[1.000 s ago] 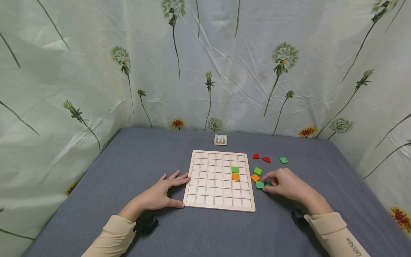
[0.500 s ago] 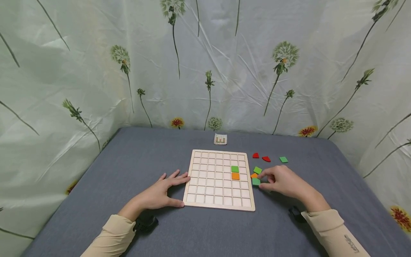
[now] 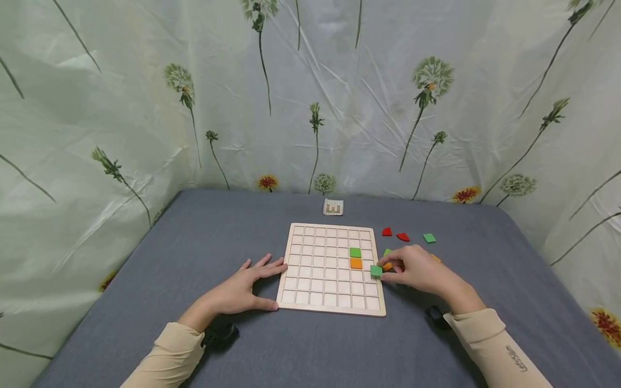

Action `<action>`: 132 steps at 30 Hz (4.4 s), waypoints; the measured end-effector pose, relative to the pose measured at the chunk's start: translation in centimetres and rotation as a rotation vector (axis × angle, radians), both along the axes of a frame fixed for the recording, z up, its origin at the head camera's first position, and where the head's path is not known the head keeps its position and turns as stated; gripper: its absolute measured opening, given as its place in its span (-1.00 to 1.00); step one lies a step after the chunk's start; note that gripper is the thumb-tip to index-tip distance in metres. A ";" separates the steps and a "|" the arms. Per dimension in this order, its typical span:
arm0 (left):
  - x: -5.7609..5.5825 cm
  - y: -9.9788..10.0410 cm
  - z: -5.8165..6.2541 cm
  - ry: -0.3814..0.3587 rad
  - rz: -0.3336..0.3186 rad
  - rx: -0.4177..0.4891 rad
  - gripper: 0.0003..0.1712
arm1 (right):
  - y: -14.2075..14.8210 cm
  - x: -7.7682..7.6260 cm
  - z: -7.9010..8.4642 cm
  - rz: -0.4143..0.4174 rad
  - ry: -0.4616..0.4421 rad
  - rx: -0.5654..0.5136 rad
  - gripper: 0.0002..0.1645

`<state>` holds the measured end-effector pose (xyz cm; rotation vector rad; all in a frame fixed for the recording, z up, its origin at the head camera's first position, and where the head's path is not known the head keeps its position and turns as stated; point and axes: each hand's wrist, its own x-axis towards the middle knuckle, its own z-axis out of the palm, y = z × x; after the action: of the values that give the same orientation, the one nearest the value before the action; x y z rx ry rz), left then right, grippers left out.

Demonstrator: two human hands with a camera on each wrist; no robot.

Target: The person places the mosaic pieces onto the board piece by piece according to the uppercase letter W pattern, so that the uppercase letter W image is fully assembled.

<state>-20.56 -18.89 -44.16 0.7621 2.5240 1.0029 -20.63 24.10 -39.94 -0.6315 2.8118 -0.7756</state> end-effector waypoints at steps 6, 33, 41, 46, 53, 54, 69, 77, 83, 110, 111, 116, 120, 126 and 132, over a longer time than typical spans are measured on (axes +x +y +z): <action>0.0 0.0 0.1 0.000 0.002 0.003 0.02 | -0.6 -0.3 -0.1 0.016 -0.003 0.014 -0.72; -0.1 -0.1 0.0 0.000 -0.002 0.008 0.01 | -3.3 -0.8 -0.6 0.066 -0.036 -0.009 -0.75; 0.0 -0.1 0.1 0.006 -0.007 0.010 0.01 | -3.5 -0.8 -0.6 0.069 -0.026 0.000 -0.75; 0.0 0.0 0.2 0.005 -0.006 0.008 0.01 | -3.6 -0.8 -0.4 0.071 -0.021 0.008 -0.75; 0.1 0.0 0.4 -0.005 0.002 0.008 0.01 | -3.7 -0.8 -0.5 0.070 -0.024 0.013 -0.74; 0.1 0.0 0.4 -0.005 0.002 0.008 0.01 | -3.7 -0.8 -0.5 0.068 -0.025 0.013 -0.74; 0.1 0.0 0.2 0.004 -0.005 0.011 0.02 | -3.5 -0.8 -0.7 0.077 -0.026 -0.009 -0.73; 0.1 0.1 0.4 -0.004 -0.006 0.006 0.02 | -3.4 -0.8 -0.7 0.075 -0.028 -0.007 -0.73; 0.1 0.1 0.4 0.009 -0.009 0.003 0.02 | -3.4 -0.8 -0.6 0.072 -0.031 -0.007 -0.74; 0.2 0.1 0.2 0.011 -0.011 0.017 0.03 | -0.6 -1.8 -0.4 -0.021 -0.011 -0.071 -0.78; 0.2 0.1 0.2 0.011 -0.011 0.018 0.03 | -0.3 -1.9 -0.4 -0.030 -0.009 -0.067 -0.78; 0.3 0.1 0.2 0.006 -0.011 0.018 0.03 | 1.2 -2.6 -0.1 -0.099 -0.005 -0.040 -0.74; 0.3 0.1 0.3 0.006 -0.010 0.019 0.02 | 2.6 -3.2 -0.1 -0.173 0.004 -0.001 -0.71; 0.3 0.0 0.4 0.002 -0.008 0.019 0.02 | 4.1 -3.9 -0.1 -0.296 0.005 0.046 -0.63; 0.4 0.0 0.4 -0.002 -0.011 0.022 0.02 | 4.4 -4.7 0.3 -0.375 -0.004 0.073 -0.56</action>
<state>-20.19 -18.89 -43.75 0.7799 2.5086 1.0283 -25.34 28.54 -39.68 -0.0880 2.9778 -0.7223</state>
